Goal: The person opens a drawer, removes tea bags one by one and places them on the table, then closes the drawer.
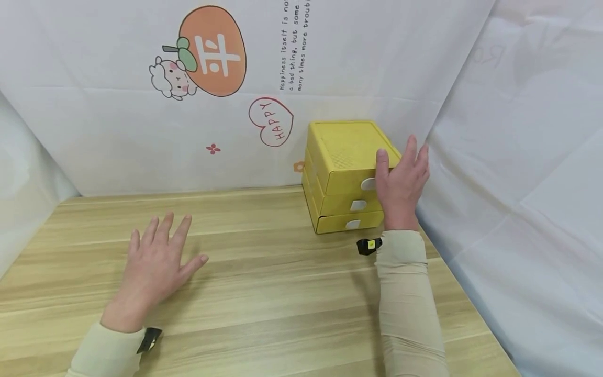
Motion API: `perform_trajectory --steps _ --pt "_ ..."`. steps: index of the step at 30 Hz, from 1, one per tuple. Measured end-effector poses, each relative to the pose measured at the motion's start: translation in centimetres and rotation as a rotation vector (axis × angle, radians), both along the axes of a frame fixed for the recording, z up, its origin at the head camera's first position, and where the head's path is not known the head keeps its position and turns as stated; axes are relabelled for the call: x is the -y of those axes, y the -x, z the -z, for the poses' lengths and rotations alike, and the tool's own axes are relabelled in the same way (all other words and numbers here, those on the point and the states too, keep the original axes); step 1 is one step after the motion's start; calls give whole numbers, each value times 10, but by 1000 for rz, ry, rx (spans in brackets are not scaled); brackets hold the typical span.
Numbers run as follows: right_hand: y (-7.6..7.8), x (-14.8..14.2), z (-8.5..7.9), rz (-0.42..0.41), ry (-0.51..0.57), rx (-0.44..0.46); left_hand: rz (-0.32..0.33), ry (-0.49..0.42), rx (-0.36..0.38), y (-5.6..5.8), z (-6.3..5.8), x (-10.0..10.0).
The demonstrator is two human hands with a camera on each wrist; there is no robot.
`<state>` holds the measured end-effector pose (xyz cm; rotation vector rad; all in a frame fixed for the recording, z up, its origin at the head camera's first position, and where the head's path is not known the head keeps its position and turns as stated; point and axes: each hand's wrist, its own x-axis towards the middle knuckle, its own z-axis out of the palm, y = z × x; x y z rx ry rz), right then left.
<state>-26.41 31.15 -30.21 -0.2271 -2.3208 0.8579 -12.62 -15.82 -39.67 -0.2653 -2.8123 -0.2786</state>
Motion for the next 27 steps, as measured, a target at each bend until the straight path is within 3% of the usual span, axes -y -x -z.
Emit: perform_trajectory --steps 9,13,20,27 --pt "6 -7 5 -89 80 26 1 -1 15 -1 0 -1" --pt "7 -9 6 -98 141 38 1 -2 10 -2 1 -2" --pt "4 -15 6 -105 292 161 5 -7 5 -2 2 -3" --pt "2 -18 6 -111 352 192 10 -4 -2 -1 2 -5"
